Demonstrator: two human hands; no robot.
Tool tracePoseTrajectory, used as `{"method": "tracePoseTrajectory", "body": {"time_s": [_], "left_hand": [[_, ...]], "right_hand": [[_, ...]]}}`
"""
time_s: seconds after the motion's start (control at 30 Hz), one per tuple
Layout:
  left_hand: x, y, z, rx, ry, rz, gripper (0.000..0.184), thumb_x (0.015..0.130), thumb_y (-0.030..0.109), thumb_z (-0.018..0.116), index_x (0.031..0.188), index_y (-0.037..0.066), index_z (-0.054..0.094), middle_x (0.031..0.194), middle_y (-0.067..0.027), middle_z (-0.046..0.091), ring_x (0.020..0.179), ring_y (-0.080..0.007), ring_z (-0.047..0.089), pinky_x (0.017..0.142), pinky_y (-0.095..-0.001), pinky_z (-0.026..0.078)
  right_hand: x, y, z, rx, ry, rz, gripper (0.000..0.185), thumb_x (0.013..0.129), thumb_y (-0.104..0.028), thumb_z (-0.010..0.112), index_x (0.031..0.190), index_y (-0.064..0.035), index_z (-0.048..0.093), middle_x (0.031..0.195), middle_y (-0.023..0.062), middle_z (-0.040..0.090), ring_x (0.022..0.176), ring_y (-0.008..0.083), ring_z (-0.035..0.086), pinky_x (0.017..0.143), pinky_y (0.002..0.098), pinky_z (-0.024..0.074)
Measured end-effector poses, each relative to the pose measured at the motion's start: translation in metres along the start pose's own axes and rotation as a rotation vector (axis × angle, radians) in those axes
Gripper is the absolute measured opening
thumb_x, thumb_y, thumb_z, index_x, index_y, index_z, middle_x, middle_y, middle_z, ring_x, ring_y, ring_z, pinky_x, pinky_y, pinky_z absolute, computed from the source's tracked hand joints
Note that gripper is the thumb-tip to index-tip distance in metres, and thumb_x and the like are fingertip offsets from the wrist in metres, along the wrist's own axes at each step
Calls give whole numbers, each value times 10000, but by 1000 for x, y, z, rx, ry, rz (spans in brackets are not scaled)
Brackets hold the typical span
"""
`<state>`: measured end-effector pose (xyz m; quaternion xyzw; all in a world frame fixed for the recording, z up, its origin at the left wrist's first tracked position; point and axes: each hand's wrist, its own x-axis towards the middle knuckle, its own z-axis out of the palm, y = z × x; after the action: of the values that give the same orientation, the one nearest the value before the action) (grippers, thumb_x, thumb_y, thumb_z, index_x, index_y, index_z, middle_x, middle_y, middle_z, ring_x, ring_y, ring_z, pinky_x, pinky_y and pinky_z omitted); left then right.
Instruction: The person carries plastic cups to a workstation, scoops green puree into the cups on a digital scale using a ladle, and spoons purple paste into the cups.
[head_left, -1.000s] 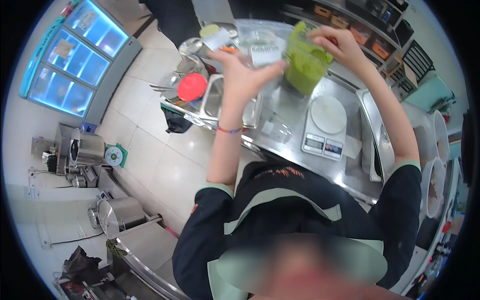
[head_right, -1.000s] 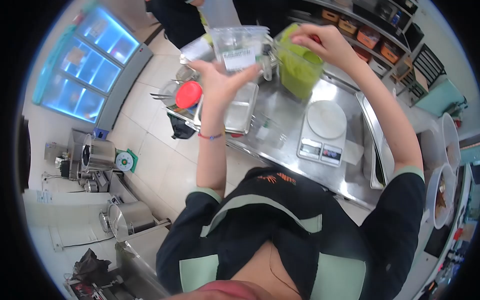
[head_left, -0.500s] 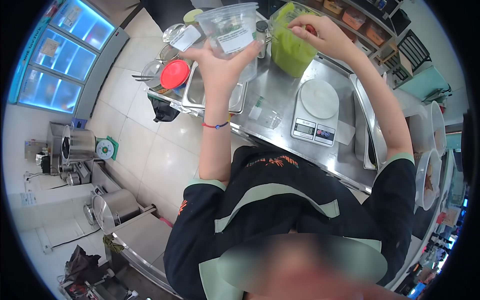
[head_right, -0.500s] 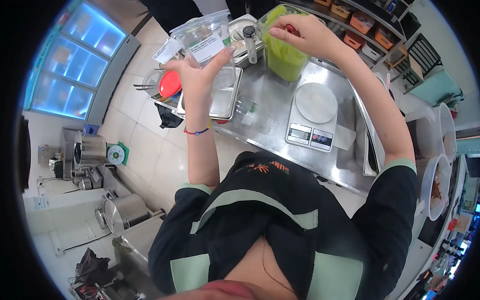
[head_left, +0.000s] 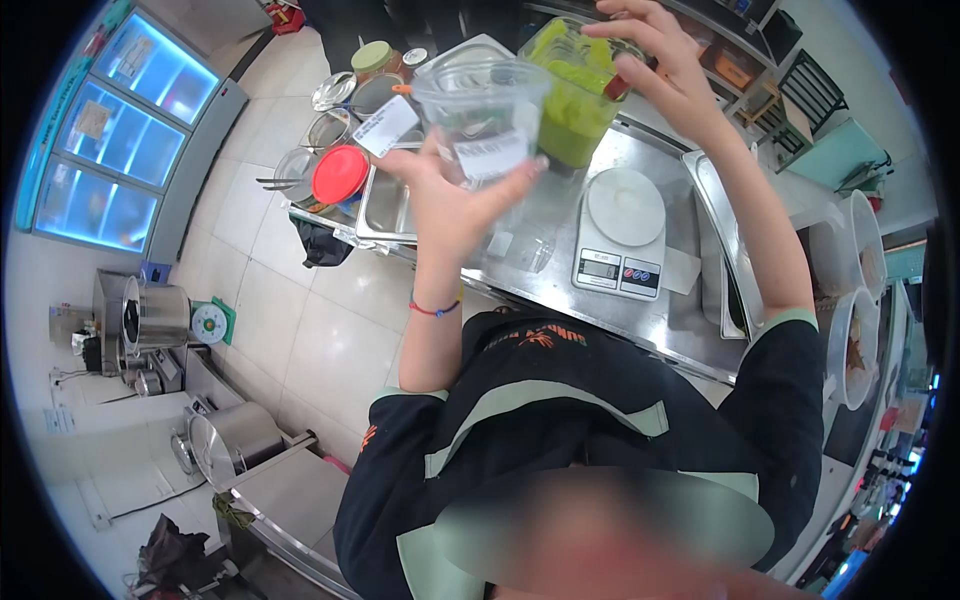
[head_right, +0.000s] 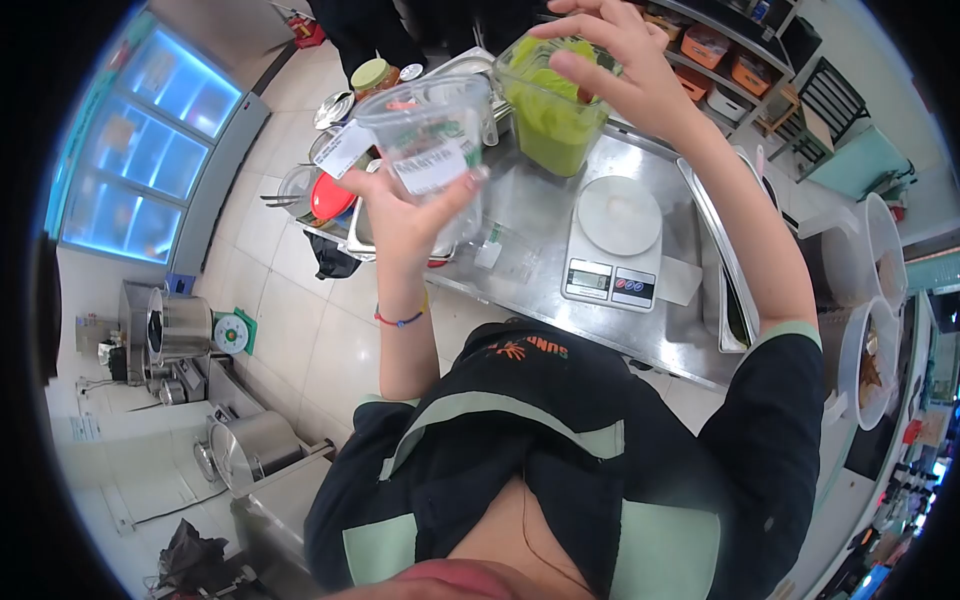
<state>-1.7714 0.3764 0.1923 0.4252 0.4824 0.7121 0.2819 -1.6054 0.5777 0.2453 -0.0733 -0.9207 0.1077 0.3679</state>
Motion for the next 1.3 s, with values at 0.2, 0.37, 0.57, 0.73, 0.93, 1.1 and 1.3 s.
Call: {"method": "tracePoseTrajectory", "body": {"time_s": [0.2, 0.37, 0.57, 0.73, 0.93, 1.1, 1.3], "left_hand": [[-14, -3, 25, 113, -275, -64, 696, 577, 193, 848, 1134, -60, 515, 1080, -137, 583, 945, -170, 598, 835, -284, 482], [-21, -29, 58, 19, -535, -107, 706, 586, 212, 836, 1148, -47, 496, 1096, -139, 556, 922, -187, 594, 827, -301, 496], [-18, -135, 105, 617, -424, 274, 887, 572, 262, 884, 1257, -39, 409, 1280, -176, 470, 1032, -256, 580, 901, -329, 458], [-12, -217, 137, 252, -354, 163, 941, 594, 304, 886, 1315, -31, 382, 1301, -187, 386, 1152, -305, 515, 983, -373, 413], [-22, -189, 119, 448, -352, 25, 1008, 604, 310, 880, 1363, -57, 328, 1333, -237, 321, 1189, -347, 477, 1063, -387, 337], [-32, -180, 95, 481, -302, 10, 985, 618, 306, 870, 1352, -69, 332, 1342, -248, 293, 1226, -329, 429, 1055, -381, 344], [-53, -104, 11, 662, -44, 440, 766, 671, 188, 801, 1280, -33, 391, 1168, -178, 516, 1151, -316, 499, 959, -372, 407]], "right_hand": [[-23, -74, -46, -92, -160, -97, 228, 841, -346, 632, 877, -138, 719, 1421, 133, 371, 1319, 280, 290, 1060, 430, 192], [-62, -69, -94, -107, -74, 91, 161, 859, -240, 632, 813, -98, 692, 1069, 93, 576, 1209, 243, 373, 1017, 440, 214], [-120, -51, -148, -834, 446, 176, 153, 886, -257, 632, 831, -166, 742, 1198, 44, 577, 1287, 216, 309, 995, 349, 247], [-127, 8, -63, -700, 435, 98, 117, 728, -269, 772, 815, -193, 756, 1337, 106, 467, 1291, 264, 321, 1029, 370, 223], [-126, 81, 3, -695, 230, 139, 191, 733, -427, 711, 734, -236, 723, 1441, -62, 367, 1330, 260, 248, 968, 489, 158], [-140, 103, 17, -566, -58, 277, 222, 684, -417, 744, 734, -201, 731, 1469, -43, 346, 1362, 283, 236, 979, 563, 167], [-140, 104, 12, -543, -286, 448, 182, 681, -401, 770, 734, -228, 754, 1452, -21, 394, 1363, 292, 238, 995, 549, 149]]}}
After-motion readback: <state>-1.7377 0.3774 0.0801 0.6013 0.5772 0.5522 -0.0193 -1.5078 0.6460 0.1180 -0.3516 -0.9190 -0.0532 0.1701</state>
